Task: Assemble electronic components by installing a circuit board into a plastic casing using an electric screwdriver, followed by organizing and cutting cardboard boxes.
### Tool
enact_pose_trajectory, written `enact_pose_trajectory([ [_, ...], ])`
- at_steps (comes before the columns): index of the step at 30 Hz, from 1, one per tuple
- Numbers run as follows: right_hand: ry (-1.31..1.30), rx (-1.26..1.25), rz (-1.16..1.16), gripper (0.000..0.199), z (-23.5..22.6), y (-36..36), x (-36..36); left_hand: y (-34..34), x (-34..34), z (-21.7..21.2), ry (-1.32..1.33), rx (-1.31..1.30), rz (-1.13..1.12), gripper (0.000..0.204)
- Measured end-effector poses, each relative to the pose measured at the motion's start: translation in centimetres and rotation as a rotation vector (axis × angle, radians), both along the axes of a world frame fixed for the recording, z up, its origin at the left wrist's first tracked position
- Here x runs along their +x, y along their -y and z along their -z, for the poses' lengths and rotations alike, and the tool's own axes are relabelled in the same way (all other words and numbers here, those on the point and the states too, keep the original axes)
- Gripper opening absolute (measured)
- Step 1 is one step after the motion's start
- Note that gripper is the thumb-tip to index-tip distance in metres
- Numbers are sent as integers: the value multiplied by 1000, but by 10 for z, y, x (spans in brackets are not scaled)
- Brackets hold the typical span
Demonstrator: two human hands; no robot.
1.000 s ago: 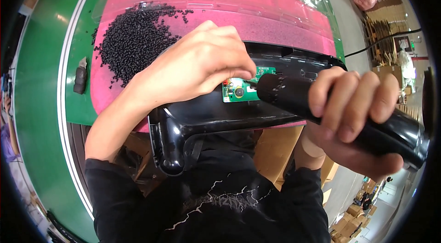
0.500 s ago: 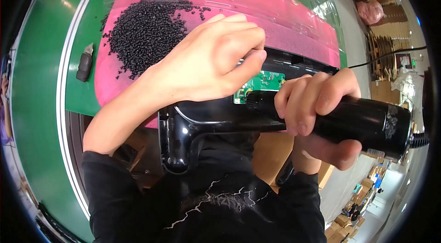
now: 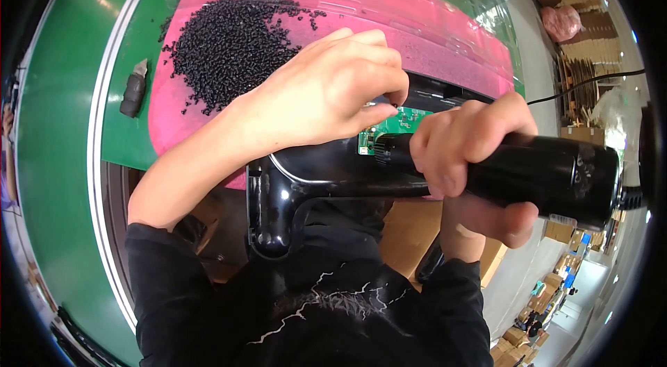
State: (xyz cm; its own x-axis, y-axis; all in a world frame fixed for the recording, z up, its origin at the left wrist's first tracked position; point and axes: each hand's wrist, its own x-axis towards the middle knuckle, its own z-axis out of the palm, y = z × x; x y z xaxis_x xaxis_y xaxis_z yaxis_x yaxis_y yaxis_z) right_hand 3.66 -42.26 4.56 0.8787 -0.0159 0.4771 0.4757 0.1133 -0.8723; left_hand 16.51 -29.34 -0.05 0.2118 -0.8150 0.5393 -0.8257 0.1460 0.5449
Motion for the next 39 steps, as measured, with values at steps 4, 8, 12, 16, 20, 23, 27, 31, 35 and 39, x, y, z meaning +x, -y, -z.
enact_pose_trajectory([
  [4,141,112,55,54,-4,4,-7,-1,-2,2,22,12,14,16],
  [8,327,151,171,50,-19,9,-14,1,-4,0,43,-20,33,15],
  [12,373,168,149,50,-24,17,-14,2,-5,-4,-60,-45,76,15],
  [16,385,173,163,48,-24,17,-14,4,-6,-2,-140,-49,98,15],
  [20,398,203,162,48,-21,22,-17,4,-2,-5,-137,8,120,22],
  [23,378,199,175,48,-22,29,-24,8,-5,-11,-161,-50,112,38],
  [27,178,24,274,54,-14,54,-37,3,-1,-10,-147,-48,-26,100],
  [31,76,91,393,55,-3,55,-38,3,-1,-1,-501,-285,4,45],
  [35,60,150,451,54,3,54,-36,-1,5,-3,-328,-280,-137,20],
  [39,90,128,358,52,8,57,-33,5,3,-5,-241,-191,-114,17],
])
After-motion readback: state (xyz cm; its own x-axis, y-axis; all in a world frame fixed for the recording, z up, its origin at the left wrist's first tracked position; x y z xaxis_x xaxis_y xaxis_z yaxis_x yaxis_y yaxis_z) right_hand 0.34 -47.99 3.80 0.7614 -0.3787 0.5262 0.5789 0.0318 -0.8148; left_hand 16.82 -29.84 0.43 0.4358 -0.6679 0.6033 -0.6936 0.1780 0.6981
